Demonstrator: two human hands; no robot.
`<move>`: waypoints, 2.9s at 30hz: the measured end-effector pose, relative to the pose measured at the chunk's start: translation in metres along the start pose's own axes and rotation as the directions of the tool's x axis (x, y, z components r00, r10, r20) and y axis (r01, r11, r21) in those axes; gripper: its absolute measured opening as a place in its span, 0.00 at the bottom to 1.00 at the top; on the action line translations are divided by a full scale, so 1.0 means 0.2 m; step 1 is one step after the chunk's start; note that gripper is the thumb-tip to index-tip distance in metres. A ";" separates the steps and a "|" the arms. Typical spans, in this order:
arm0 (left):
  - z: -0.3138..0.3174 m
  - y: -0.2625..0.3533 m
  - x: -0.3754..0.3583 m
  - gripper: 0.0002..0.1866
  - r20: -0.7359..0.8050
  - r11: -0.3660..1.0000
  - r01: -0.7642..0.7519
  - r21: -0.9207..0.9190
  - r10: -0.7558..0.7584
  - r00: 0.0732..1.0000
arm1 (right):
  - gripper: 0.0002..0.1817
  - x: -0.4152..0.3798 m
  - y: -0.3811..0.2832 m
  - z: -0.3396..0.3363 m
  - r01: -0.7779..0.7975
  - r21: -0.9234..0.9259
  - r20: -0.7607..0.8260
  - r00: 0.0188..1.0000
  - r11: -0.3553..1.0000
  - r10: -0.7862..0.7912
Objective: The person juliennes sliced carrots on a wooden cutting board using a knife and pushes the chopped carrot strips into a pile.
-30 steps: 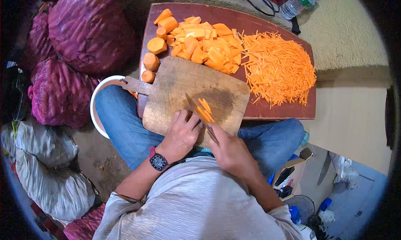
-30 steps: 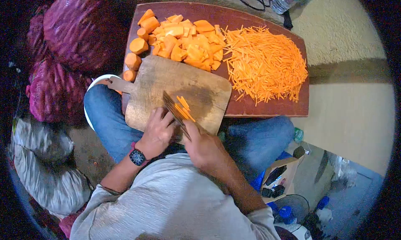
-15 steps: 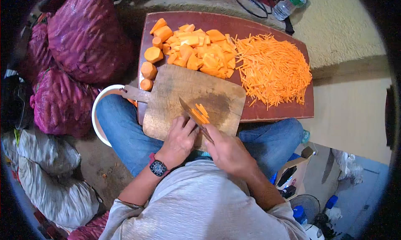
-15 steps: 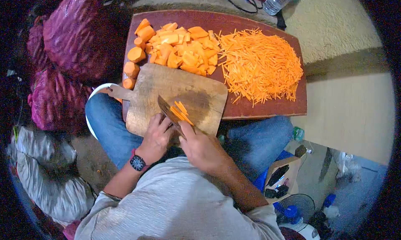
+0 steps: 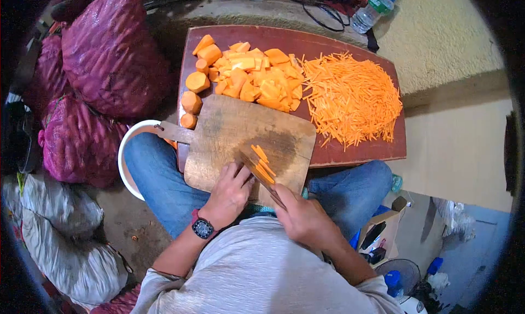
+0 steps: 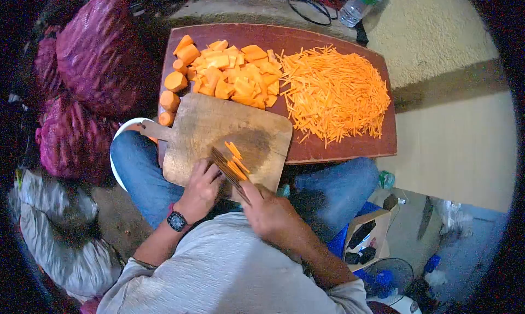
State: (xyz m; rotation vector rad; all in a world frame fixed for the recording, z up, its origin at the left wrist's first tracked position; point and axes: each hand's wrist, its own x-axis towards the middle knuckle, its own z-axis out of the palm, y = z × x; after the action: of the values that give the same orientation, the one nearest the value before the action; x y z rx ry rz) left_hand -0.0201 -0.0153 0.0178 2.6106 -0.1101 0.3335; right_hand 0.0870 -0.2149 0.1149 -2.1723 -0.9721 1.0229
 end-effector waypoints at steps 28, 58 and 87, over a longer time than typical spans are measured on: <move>0.05 -0.03 -0.02 0.17 -0.075 0.998 -0.029 0.056 0.034 0.997 | 0.27 0.06 0.00 0.04 -0.047 -0.048 0.051 0.997 0.998 0.049; 0.06 -0.02 -0.01 0.16 -0.072 0.996 -0.040 0.074 0.046 0.996 | 0.26 0.01 0.03 0.04 0.048 -0.053 -0.047 0.998 0.997 -0.050; 0.08 -0.02 -0.03 0.17 -0.120 0.989 -0.009 0.151 0.027 0.992 | 0.29 0.07 0.05 0.10 0.013 -0.108 0.000 1.000 0.994 -0.013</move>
State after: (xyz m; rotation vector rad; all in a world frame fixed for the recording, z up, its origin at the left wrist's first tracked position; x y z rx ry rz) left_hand -0.0211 -0.0205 0.0007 2.7307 -0.0688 0.5249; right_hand 0.0800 -0.2061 0.0912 -2.2499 -1.0624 0.9841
